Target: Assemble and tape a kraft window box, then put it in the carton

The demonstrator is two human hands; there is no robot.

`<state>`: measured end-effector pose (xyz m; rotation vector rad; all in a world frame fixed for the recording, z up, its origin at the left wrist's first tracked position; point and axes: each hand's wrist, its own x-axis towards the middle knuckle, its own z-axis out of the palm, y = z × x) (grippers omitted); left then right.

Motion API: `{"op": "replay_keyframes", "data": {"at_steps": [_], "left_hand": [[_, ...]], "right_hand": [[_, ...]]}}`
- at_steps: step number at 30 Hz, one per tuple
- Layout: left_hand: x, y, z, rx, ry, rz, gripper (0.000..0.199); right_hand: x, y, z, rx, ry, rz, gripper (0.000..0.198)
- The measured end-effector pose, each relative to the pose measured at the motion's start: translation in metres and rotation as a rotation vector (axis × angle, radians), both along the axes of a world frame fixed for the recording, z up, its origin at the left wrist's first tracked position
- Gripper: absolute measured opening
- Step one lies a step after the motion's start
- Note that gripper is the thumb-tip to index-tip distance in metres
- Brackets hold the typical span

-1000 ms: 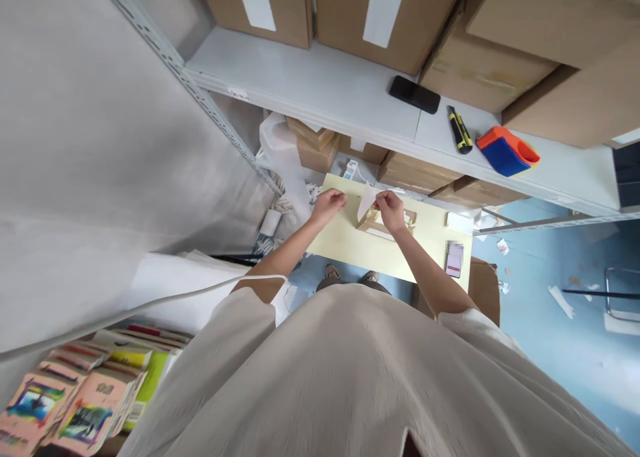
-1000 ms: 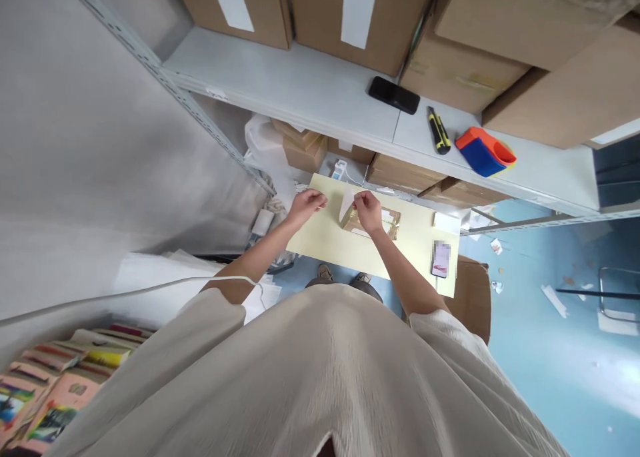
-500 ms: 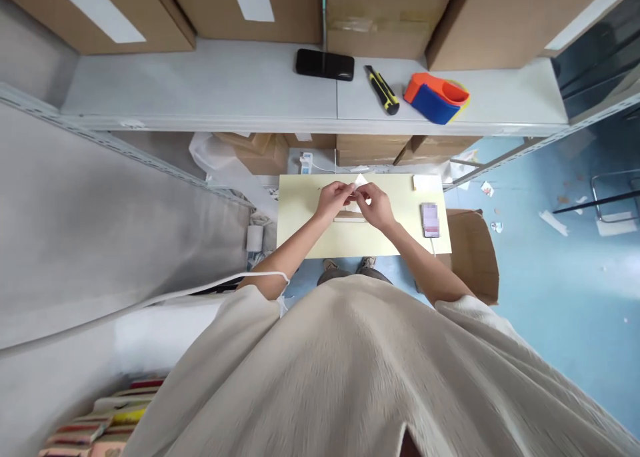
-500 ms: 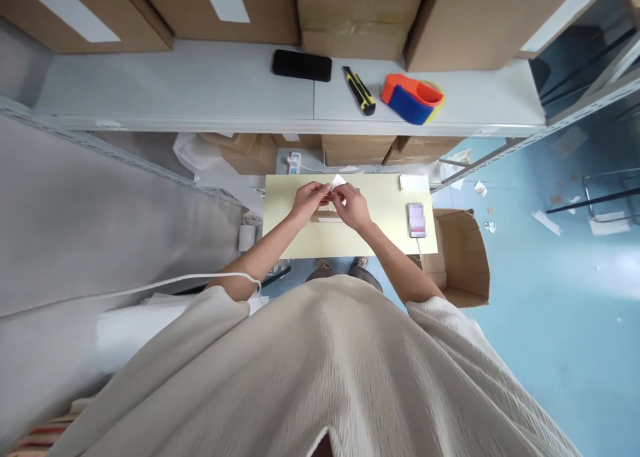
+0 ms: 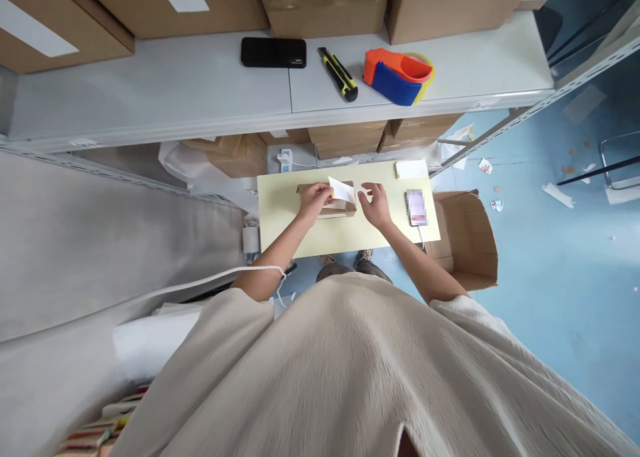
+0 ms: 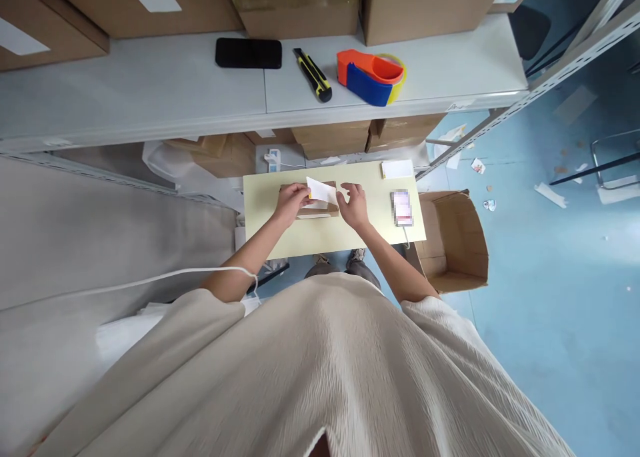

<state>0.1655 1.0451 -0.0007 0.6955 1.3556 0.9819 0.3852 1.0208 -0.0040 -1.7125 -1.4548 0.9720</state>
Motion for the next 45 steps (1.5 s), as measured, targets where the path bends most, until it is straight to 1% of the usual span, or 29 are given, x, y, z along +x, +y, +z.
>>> {"op": "replay_keyframes", "data": {"at_steps": [2, 4, 6, 7, 10, 12, 16, 18, 20, 23, 26, 29, 32, 35, 39, 42, 45], "left_hand": [[-0.003, -0.001, 0.000, 0.007, -0.011, -0.005, 0.035], [-0.005, -0.003, 0.001, 0.015, -0.021, -0.006, 0.036], [-0.007, -0.005, 0.001, 0.017, -0.018, 0.000, 0.037], [-0.008, -0.006, 0.000, 0.015, -0.011, 0.003, 0.037], [-0.010, -0.009, -0.001, 0.008, 0.015, 0.005, 0.038], [-0.013, -0.011, -0.002, 0.012, 0.021, 0.010, 0.036], [-0.019, -0.014, -0.003, 0.040, -0.001, 0.023, 0.034], [-0.023, -0.015, -0.004, 0.056, 0.004, 0.030, 0.035], [-0.029, -0.016, -0.006, 0.072, 0.067, 0.035, 0.034], [-0.039, -0.016, -0.010, 0.120, 0.270, 0.010, 0.026], [-0.049, -0.014, -0.015, 0.150, 0.502, -0.029, 0.016], [-0.054, -0.012, -0.020, 0.141, 0.702, -0.045, 0.015], [-0.055, -0.012, -0.026, 0.092, 0.850, -0.064, 0.017], [-0.053, -0.014, -0.032, 0.048, 0.913, -0.101, 0.018], [-0.052, -0.015, -0.040, 0.051, 0.911, -0.122, 0.023], [-0.052, -0.016, -0.045, 0.070, 0.911, -0.129, 0.026], [-0.051, -0.016, -0.049, 0.073, 0.941, -0.139, 0.025]], "right_hand": [[0.005, 0.001, -0.007, -0.143, 0.084, -0.026, 0.039], [0.008, 0.002, -0.010, -0.281, 0.187, 0.000, 0.037], [0.008, 0.002, -0.011, -0.373, 0.284, 0.031, 0.037], [0.008, 0.002, -0.011, -0.396, 0.320, 0.032, 0.036], [0.008, 0.003, -0.010, -0.405, 0.344, -0.022, 0.032], [0.008, 0.003, -0.009, -0.436, 0.335, -0.040, 0.031], [0.009, 0.002, -0.007, -0.514, 0.417, 0.009, 0.035], [0.007, 0.003, -0.009, -0.489, 0.456, 0.023, 0.038], [0.005, 0.006, -0.011, -0.432, 0.451, 0.021, 0.041], [0.000, 0.013, -0.015, -0.337, 0.375, 0.006, 0.039], [-0.006, 0.020, -0.016, -0.293, 0.228, 0.037, 0.032], [-0.014, 0.024, -0.016, -0.277, 0.051, 0.090, 0.024], [-0.024, 0.024, -0.020, -0.282, -0.104, 0.146, 0.018], [-0.033, 0.022, -0.026, -0.300, -0.249, 0.189, 0.017], [-0.039, 0.020, -0.033, -0.300, -0.373, 0.222, 0.015], [-0.041, 0.019, -0.034, -0.305, -0.453, 0.248, 0.011], [-0.043, 0.019, -0.031, -0.324, -0.513, 0.267, 0.011]]}}
